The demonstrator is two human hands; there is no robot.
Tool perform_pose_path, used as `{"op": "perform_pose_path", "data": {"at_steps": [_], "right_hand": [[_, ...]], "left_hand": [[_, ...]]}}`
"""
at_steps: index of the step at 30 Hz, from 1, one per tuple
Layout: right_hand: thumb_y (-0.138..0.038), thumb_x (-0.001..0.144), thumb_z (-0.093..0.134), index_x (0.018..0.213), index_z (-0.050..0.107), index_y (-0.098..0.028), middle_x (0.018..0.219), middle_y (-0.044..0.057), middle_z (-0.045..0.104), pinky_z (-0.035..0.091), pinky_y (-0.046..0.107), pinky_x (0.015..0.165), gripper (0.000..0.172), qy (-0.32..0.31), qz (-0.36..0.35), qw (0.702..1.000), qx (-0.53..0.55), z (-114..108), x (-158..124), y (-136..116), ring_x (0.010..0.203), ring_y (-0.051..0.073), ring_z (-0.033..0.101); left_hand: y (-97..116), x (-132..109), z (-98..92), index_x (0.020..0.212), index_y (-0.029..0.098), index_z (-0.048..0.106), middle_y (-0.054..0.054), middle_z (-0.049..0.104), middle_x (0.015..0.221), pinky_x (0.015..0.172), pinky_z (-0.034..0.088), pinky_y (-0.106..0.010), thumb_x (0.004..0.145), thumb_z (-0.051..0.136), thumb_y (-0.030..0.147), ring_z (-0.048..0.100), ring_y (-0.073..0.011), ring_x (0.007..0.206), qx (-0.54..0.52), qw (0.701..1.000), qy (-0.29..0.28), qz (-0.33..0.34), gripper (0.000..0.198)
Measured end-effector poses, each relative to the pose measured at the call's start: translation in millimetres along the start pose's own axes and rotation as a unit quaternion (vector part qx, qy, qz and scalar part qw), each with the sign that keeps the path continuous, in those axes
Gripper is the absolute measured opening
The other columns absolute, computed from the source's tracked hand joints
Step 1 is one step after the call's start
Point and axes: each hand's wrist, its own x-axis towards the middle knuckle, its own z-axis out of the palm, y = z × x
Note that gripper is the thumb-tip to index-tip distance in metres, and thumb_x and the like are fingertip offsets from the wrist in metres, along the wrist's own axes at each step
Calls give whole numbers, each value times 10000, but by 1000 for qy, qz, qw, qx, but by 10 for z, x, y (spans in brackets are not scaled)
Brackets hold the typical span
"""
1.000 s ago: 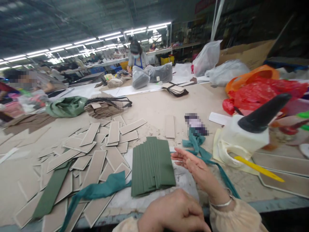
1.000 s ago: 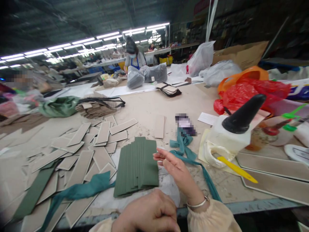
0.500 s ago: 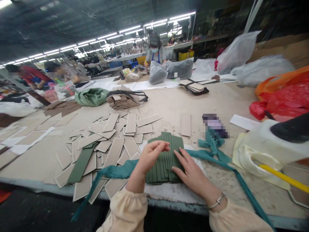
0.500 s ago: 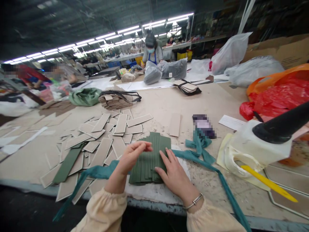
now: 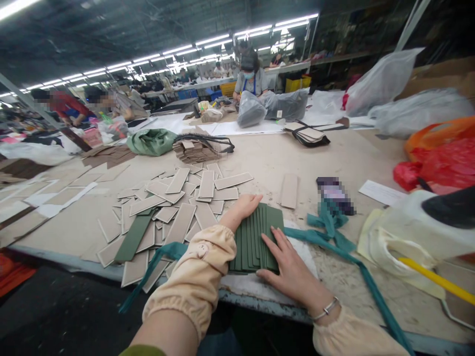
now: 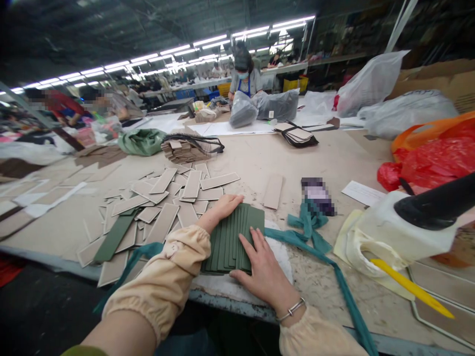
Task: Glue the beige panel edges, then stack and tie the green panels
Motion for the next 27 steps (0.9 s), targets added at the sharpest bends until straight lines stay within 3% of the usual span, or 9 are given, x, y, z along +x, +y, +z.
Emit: {"op": "perform_pose_path", "data": {"at_steps": [5,12,19,23,27], "right_hand": [[-534,773,629,1479,313,-219,1577,128,163,279,504,1134,836,-7,-34,999,-4,-4,-42,43,1444,309,140],[-540,793,611,1476,323,-247,1569,126,196,329,569,1091,798,45,-89,995,-16,155,-26,228,1414,362,225],[-578,832,544,1482,307,-230,1575,121,180,309,517,1120,774,5,-53,998,-20,49,4,83,1435,313,181],[-582,857,504,1480,310,-227,1565,121,212,330,512,1113,742,27,-53,998,-28,96,-14,143,1426,307,218],[-560,865,500,1476,322,-217,1538,141,278,360,549,1084,722,83,-73,993,-34,267,-7,366,1389,340,303]], "left_hand": [[54,-132,-10,883,114,737,-125,734,949,917,439,-315,949,358,397,648,-230,959,40,999,13,-5,478],[69,-202,20,926,106,744,-94,737,924,842,450,-266,934,423,369,657,-207,940,67,997,45,2,415],[-137,-267,-11,1035,140,711,-140,684,1135,999,427,-376,874,550,277,606,-259,1096,12,992,123,20,266],[-427,-599,-280,1079,165,688,-116,651,1203,1051,396,-345,858,578,257,569,-216,1162,22,978,205,-28,264],[-832,-1223,-792,1146,168,644,-100,599,1283,1087,341,-287,853,577,258,512,-180,1228,87,945,279,-145,314]]}}
